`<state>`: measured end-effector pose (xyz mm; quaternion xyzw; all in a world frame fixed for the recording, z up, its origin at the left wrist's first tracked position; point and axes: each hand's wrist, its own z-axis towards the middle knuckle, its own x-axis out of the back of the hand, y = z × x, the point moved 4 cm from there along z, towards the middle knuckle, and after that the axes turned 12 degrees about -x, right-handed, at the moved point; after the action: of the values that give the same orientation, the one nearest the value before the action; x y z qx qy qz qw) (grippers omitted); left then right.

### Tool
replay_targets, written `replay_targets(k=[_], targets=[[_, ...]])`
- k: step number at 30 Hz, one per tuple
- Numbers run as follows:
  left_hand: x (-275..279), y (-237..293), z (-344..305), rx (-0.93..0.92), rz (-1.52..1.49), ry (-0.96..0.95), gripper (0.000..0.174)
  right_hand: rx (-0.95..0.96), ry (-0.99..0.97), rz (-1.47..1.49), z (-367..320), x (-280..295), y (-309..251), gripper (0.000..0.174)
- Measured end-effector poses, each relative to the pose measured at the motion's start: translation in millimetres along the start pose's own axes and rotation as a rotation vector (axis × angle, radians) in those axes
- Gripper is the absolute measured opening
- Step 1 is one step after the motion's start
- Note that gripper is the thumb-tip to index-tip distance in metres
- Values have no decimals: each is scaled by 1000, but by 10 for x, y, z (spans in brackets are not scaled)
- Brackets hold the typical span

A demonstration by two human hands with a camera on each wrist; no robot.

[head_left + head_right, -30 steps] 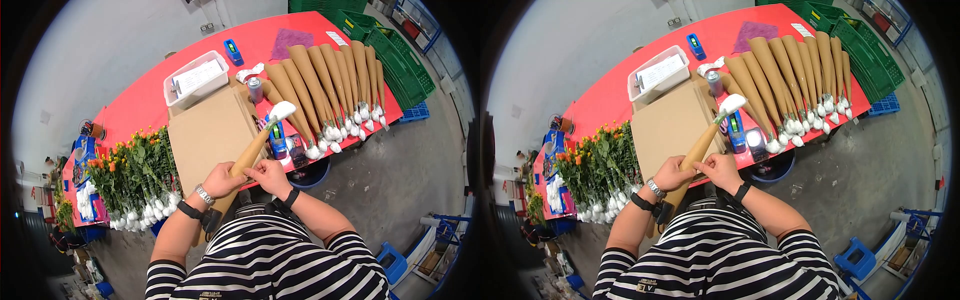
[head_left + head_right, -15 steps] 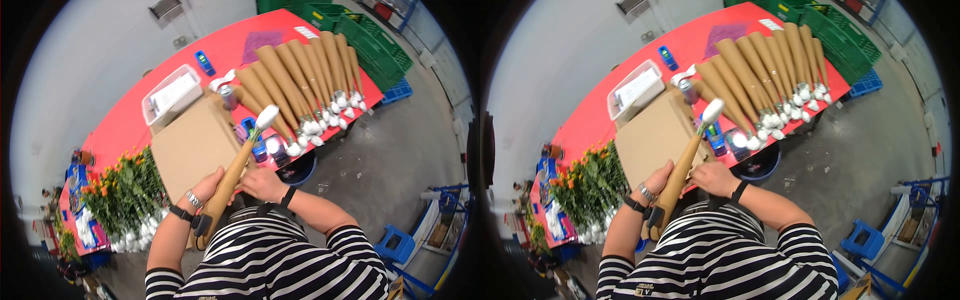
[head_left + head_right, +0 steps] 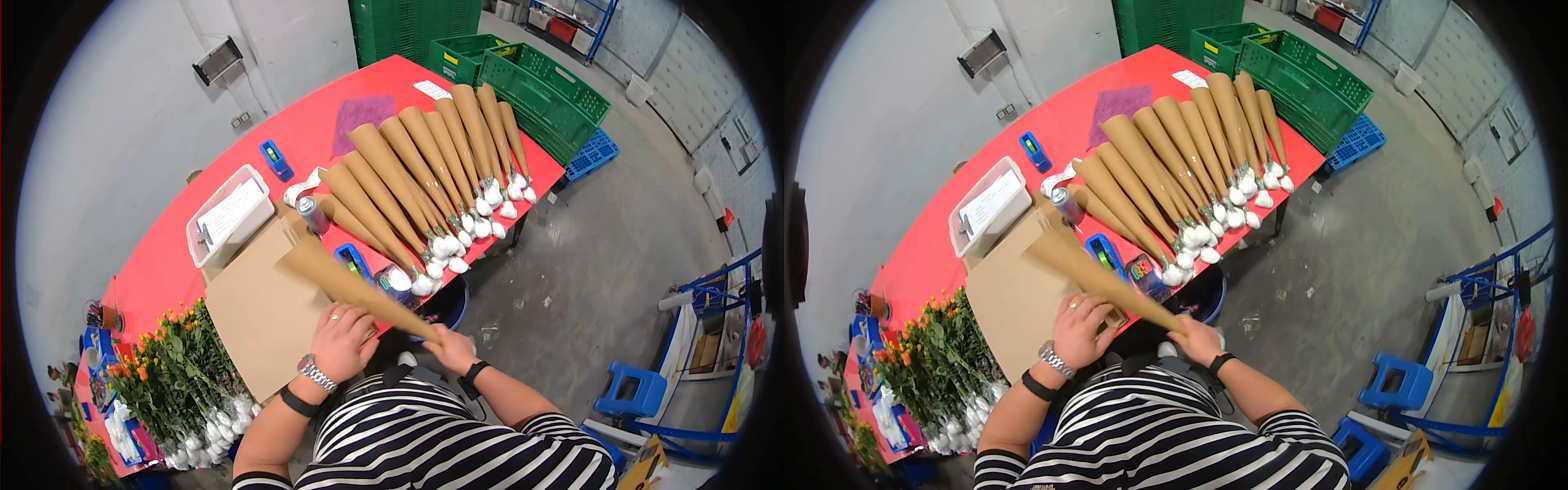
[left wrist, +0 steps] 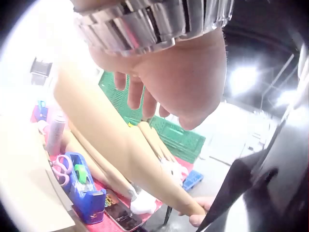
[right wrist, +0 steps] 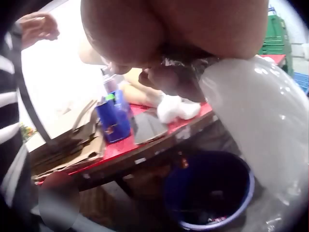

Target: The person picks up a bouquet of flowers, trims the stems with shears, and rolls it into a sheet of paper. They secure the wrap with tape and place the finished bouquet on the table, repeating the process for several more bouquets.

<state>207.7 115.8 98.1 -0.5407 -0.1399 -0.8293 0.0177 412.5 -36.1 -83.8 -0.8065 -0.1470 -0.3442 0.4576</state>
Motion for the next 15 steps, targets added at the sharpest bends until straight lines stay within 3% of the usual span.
replay_targets(k=[1, 5, 8, 9, 10, 12, 15], targets=[[48, -44, -62, 51, -55, 78, 37, -31, 108, 6, 64, 92, 180, 43], [-209, -396, -915, 485, -275, -87, 34, -244, 381, 61, 639, 761, 455, 41], [-367, -466, -1639, 695, -366, -173, 35, -103, 565, -5, 1448, 1422, 379, 59], [-402, -450, -1877, 775, -392, -206, 36, -17, 595, 26, 1455, 1778, -39, 66], [-420, -413, -2085, 789, -393, -203, 36, 100, 717, -34, 1708, 1935, -47, 71], [-436, -373, -2504, 1033, -462, -167, 37, 202, 816, 36, 1766, 2229, -453, 61], [-400, -300, -2956, 1197, -467, -70, 36, 310, 687, 127, 1756, 2033, -612, 52]])
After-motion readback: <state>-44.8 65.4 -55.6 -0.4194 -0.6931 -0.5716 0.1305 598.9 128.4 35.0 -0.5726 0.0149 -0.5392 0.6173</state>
